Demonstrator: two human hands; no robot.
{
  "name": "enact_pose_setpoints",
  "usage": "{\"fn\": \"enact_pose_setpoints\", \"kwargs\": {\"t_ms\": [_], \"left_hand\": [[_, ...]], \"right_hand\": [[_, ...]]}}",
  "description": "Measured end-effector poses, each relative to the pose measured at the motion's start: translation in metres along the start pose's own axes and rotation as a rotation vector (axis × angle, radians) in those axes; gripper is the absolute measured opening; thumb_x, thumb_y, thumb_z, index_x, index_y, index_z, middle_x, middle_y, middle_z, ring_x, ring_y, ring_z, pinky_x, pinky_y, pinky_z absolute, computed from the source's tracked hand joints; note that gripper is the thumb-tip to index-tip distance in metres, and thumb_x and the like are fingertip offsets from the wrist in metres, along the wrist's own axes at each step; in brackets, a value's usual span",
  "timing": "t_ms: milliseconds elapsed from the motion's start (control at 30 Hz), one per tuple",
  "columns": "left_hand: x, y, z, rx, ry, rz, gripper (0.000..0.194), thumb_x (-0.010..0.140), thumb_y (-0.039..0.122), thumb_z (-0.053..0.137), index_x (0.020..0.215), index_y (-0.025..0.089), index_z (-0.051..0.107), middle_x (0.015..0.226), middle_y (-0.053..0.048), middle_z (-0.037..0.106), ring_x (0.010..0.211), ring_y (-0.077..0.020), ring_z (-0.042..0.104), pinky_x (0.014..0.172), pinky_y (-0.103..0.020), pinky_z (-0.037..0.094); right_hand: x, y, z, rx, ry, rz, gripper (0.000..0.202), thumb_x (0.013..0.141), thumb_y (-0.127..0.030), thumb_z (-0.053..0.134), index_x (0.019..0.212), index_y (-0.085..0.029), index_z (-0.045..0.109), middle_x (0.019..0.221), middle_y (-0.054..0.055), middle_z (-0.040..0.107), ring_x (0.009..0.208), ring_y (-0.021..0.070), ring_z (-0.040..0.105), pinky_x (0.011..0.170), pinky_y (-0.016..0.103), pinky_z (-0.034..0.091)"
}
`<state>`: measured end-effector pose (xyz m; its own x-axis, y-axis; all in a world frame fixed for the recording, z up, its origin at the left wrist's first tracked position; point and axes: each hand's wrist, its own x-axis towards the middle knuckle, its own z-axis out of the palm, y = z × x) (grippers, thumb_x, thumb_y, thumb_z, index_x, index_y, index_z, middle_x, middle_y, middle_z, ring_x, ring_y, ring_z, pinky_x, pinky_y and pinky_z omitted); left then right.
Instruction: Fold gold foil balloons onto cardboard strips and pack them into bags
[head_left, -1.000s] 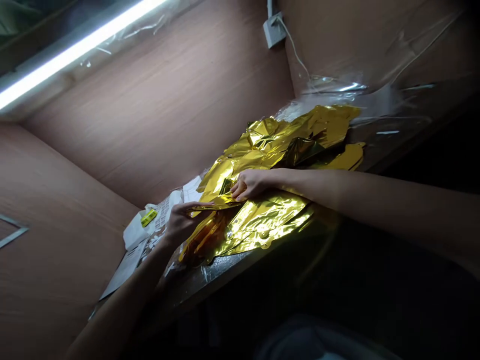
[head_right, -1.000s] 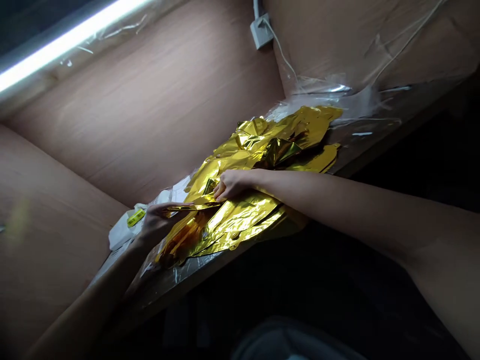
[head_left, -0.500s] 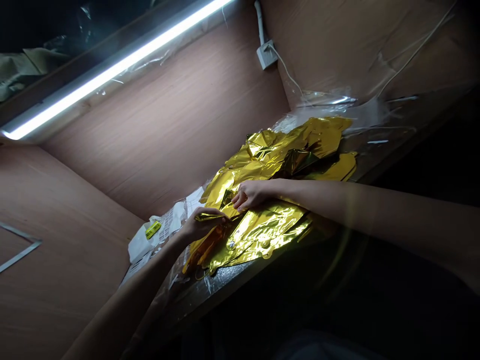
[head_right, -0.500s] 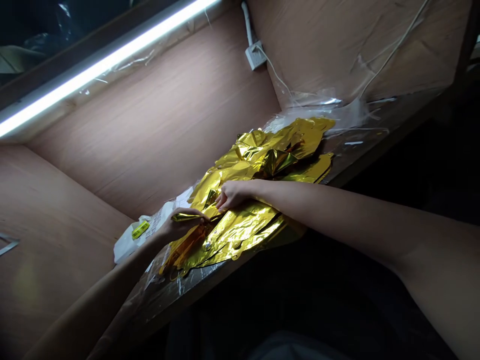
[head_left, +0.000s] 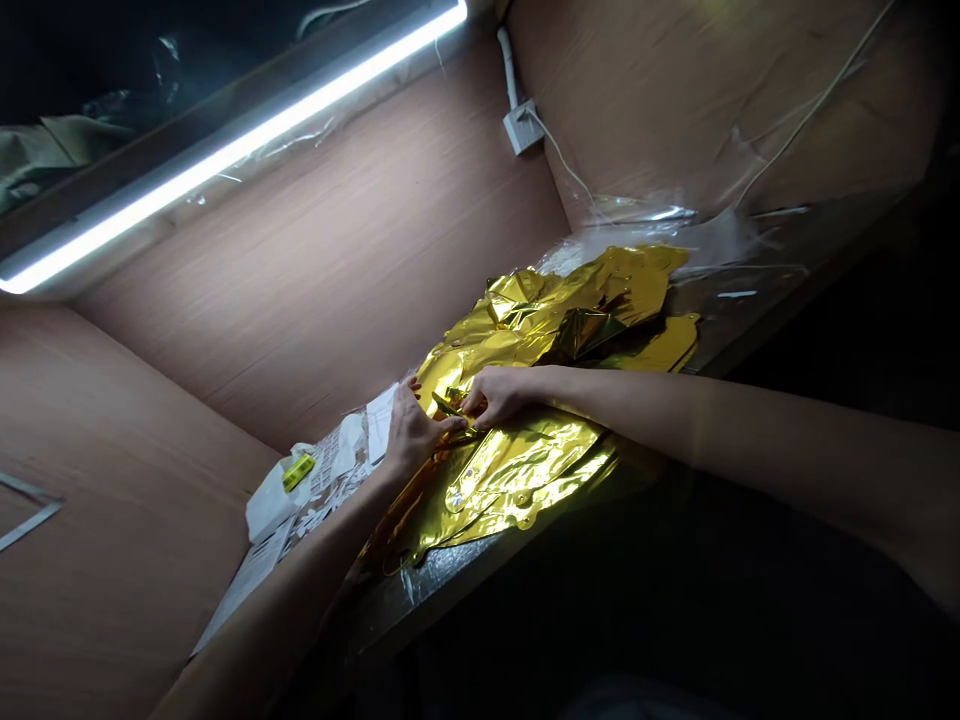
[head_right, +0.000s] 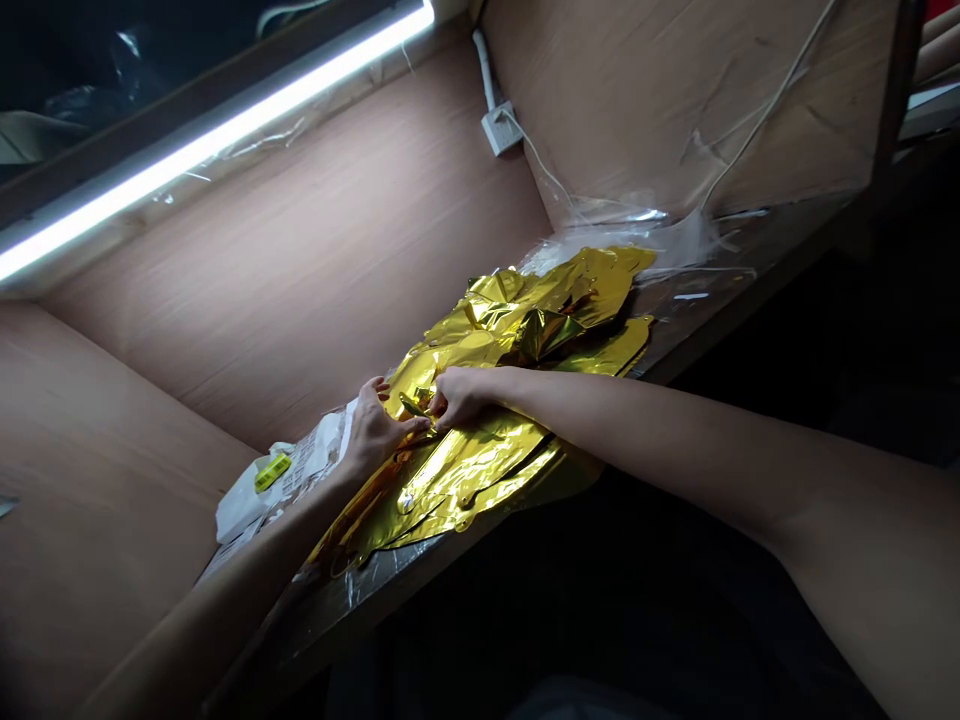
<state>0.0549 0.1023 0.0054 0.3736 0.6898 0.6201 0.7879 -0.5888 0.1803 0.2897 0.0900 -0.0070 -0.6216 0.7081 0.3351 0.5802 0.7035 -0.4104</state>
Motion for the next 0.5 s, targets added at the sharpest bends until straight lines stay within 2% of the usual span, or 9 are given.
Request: {"fn": "enact_pose_setpoints", "kwargs": {"t_ms": [67, 200, 267, 400, 500], "left_hand": [[-0.010, 0.005, 0.001, 0.033, 0.066, 0.025, 0.091, 0.062, 0.050, 0.092, 0.133, 0.014, 0.047, 0.127, -0.018, 0.057, 0.114, -0.0349, 0.061, 0.093, -0.049, 0.053], [-0.020, 0.016, -0.003, 0.079, -0.028, 0.104, 0.042, 0.084, 0.046, 0.077, 0.110, 0.016, 0.063, 0.108, -0.011, 0.063, 0.101, -0.0298, 0.062, 0.090, -0.047, 0.053], [-0.021, 0.019, -0.007, 0.088, -0.073, 0.176, 0.026, 0.089, 0.043, 0.073, 0.099, 0.019, 0.069, 0.104, -0.009, 0.063, 0.100, -0.0283, 0.062, 0.091, -0.046, 0.053], [-0.022, 0.022, -0.010, 0.112, -0.114, 0.320, 0.020, 0.095, 0.039, 0.065, 0.091, 0.024, 0.078, 0.106, -0.008, 0.066, 0.101, -0.0264, 0.063, 0.091, -0.043, 0.053], [-0.021, 0.024, -0.010, 0.038, -0.231, 0.387, 0.026, 0.100, 0.029, 0.055, 0.094, 0.023, 0.080, 0.101, -0.008, 0.072, 0.090, -0.0228, 0.067, 0.085, -0.038, 0.055]], "right_hand": [[-0.001, -0.002, -0.001, -0.004, 0.003, 0.018, 0.034, 0.072, -0.045, 0.079, 0.103, -0.031, 0.084, 0.087, 0.000, 0.079, 0.081, 0.0190, 0.068, 0.073, 0.026, 0.044], [-0.003, -0.006, -0.004, 0.005, -0.021, 0.033, 0.039, 0.072, -0.050, 0.080, 0.106, -0.030, 0.083, 0.083, -0.001, 0.078, 0.076, 0.0175, 0.065, 0.071, 0.025, 0.043], [-0.004, -0.006, -0.005, 0.014, -0.028, 0.036, 0.041, 0.071, -0.051, 0.082, 0.106, -0.031, 0.083, 0.084, -0.001, 0.078, 0.078, 0.0179, 0.066, 0.070, 0.025, 0.043], [-0.002, -0.004, -0.006, 0.035, -0.044, 0.020, 0.042, 0.070, -0.054, 0.083, 0.106, -0.033, 0.082, 0.085, -0.003, 0.078, 0.080, 0.0185, 0.066, 0.072, 0.024, 0.043], [-0.002, -0.002, -0.005, 0.053, -0.047, -0.003, 0.041, 0.069, -0.055, 0.084, 0.106, -0.035, 0.082, 0.085, -0.004, 0.078, 0.080, 0.0187, 0.067, 0.074, 0.025, 0.044]]}}
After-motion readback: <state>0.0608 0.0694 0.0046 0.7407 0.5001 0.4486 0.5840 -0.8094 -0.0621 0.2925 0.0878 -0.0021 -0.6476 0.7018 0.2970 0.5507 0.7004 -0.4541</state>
